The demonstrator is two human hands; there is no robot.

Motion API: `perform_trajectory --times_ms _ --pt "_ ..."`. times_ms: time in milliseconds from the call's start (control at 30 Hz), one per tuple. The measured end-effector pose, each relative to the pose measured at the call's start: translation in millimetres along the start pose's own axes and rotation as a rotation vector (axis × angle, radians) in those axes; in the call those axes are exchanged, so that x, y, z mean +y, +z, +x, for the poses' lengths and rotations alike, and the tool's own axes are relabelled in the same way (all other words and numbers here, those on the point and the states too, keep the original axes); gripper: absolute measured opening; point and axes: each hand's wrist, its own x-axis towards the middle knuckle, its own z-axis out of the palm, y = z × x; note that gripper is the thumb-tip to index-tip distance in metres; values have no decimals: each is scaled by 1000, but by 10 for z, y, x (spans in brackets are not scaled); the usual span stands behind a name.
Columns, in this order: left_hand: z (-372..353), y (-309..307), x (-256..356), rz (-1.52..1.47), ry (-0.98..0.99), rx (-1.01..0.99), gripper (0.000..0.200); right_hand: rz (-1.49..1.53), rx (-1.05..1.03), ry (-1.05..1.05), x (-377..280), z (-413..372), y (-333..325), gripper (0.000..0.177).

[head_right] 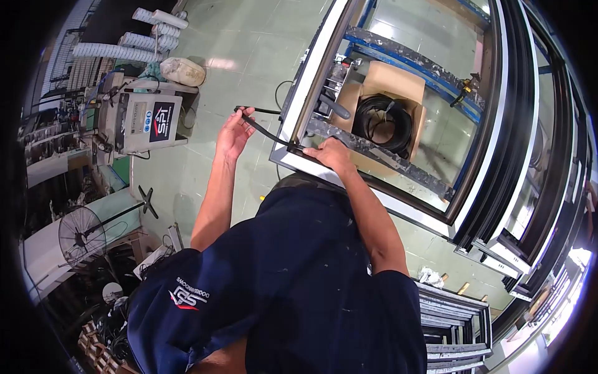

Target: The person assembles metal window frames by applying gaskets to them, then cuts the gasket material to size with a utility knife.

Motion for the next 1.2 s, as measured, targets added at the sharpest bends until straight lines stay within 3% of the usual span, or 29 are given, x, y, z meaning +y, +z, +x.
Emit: perform_trajectory --times_ms 167,300,533,667,800,933,1200 --pt "-81 98 -149 83 -35 15 14 81 42 -106 -159 57 135 39" --pt "9 74 -211 126 -63 94 14 172 -41 -151 9 -4 60 29" --pt "210 94 -103 372 -63 88 15 167 -110 -232 31 5 -13 27" --pt "130 413 86 478 -59 -105 9 203 -37 -277 54 49 103 28" --pt "273 888 203 489 -37 -520 14 323 144 -331 -111 -18 214 36" --pt "671 1227 185 599 -117 -810 11 262 293 29 -408 -55 302 33" --pt "1200 1449 102 831 -203 -1056 9 225 367 341 -686 13 401 34"
